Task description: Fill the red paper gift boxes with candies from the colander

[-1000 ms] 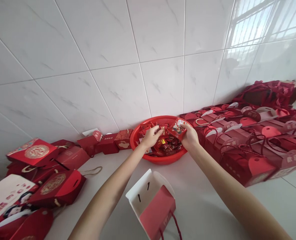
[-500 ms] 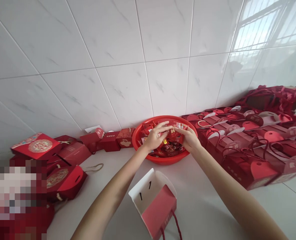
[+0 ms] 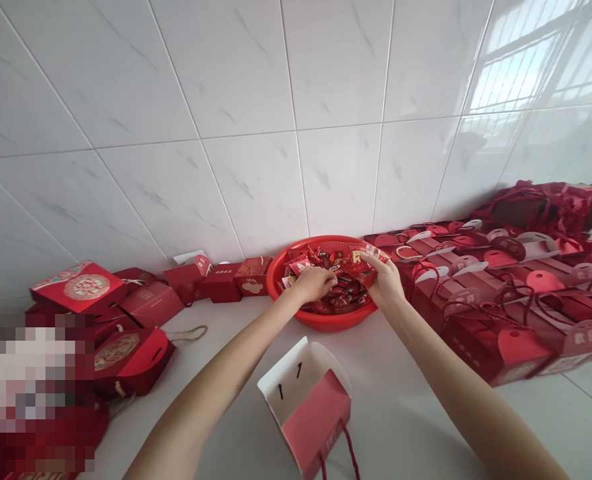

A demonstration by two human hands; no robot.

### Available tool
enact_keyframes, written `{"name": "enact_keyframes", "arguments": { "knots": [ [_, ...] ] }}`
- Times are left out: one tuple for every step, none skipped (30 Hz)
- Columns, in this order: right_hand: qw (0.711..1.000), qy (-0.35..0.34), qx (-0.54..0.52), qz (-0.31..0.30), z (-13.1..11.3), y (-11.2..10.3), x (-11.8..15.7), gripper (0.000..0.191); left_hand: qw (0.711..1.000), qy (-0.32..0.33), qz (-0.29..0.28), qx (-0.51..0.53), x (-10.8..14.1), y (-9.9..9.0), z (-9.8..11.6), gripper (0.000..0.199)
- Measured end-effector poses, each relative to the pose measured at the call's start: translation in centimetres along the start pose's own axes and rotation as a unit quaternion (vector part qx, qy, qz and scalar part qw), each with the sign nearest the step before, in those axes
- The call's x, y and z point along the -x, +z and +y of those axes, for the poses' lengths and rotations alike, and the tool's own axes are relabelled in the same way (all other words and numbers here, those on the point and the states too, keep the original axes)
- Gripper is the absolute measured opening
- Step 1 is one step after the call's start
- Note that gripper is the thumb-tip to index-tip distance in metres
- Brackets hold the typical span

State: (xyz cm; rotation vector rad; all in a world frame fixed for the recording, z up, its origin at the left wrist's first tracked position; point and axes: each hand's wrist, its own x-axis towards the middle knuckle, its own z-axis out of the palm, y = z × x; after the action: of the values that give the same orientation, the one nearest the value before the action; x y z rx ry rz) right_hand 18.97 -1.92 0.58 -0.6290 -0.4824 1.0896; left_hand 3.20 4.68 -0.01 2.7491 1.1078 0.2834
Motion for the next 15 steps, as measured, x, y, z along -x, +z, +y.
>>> {"name": "enact_keyframes", "arguments": {
  "knots": [
    [1.000, 0.000, 0.000, 0.002, 0.02, -0.03, -0.01, 0.019, 1.000, -0.007, 0.006, 0.004, 0.09, -0.10, -0.04, 0.031],
    [1.000, -0.001, -0.001, 0.003, 0.04, -0.04, -0.02, 0.019, 1.000, -0.011, 0.009, 0.007, 0.18, -0.15, -0.08, 0.032],
    [1.000, -0.003, 0.000, 0.003, 0.06, -0.03, -0.01, 0.019, 1.000, -0.012, 0.010, 0.010, 0.27, -0.14, -0.12, 0.030],
    [1.000, -0.005, 0.000, 0.003, 0.07, -0.01, -0.01, 0.020, 1.000, -0.008, 0.007, 0.011, 0.32, -0.08, -0.14, 0.027],
    [1.000, -0.006, 0.000, 0.003, 0.08, 0.02, 0.00, 0.020, 1.000, -0.002, 0.003, 0.013, 0.34, 0.02, -0.15, 0.027],
    [1.000, -0.007, 0.001, 0.004, 0.08, 0.05, 0.02, 0.021, 1.000, 0.006, -0.005, 0.011, 0.31, 0.15, -0.15, 0.031],
    [1.000, -0.006, 0.002, 0.006, 0.06, 0.09, 0.03, 0.021, 1.000, 0.013, -0.015, 0.008, 0.26, 0.29, -0.13, 0.036],
    [1.000, -0.003, 0.004, 0.008, 0.04, 0.12, 0.05, 0.021, 1.000, 0.017, -0.026, 0.002, 0.18, 0.42, -0.10, 0.038],
    [1.000, -0.001, 0.006, 0.010, 0.02, 0.15, 0.07, 0.022, 0.999, 0.020, -0.035, -0.003, 0.10, 0.53, -0.05, 0.036],
    [1.000, 0.000, 0.007, 0.011, -0.02, 0.16, 0.10, 0.022, 0.999, 0.021, -0.044, -0.008, 0.01, 0.61, 0.00, 0.031],
    [1.000, 0.001, 0.008, 0.010, -0.06, 0.16, 0.13, 0.022, 0.998, 0.021, -0.050, -0.011, -0.06, 0.66, 0.05, 0.024],
    [1.000, 0.003, 0.008, 0.008, -0.10, 0.14, 0.18, 0.023, 0.998, 0.021, -0.054, -0.010, -0.12, 0.67, 0.12, 0.018],
    [1.000, 0.005, 0.009, 0.004, -0.15, 0.12, 0.23, 0.024, 0.998, 0.022, -0.054, -0.006, -0.15, 0.66, 0.19, 0.015],
    [1.000, 0.006, 0.010, -0.002, -0.20, 0.10, 0.29, 0.025, 0.998, 0.022, -0.052, -0.002, -0.16, 0.61, 0.27, 0.013],
    [1.000, 0.007, 0.012, -0.008, -0.26, 0.08, 0.36, 0.026, 0.999, 0.021, -0.048, 0.003, -0.15, 0.54, 0.34, 0.012]
  ]
}}
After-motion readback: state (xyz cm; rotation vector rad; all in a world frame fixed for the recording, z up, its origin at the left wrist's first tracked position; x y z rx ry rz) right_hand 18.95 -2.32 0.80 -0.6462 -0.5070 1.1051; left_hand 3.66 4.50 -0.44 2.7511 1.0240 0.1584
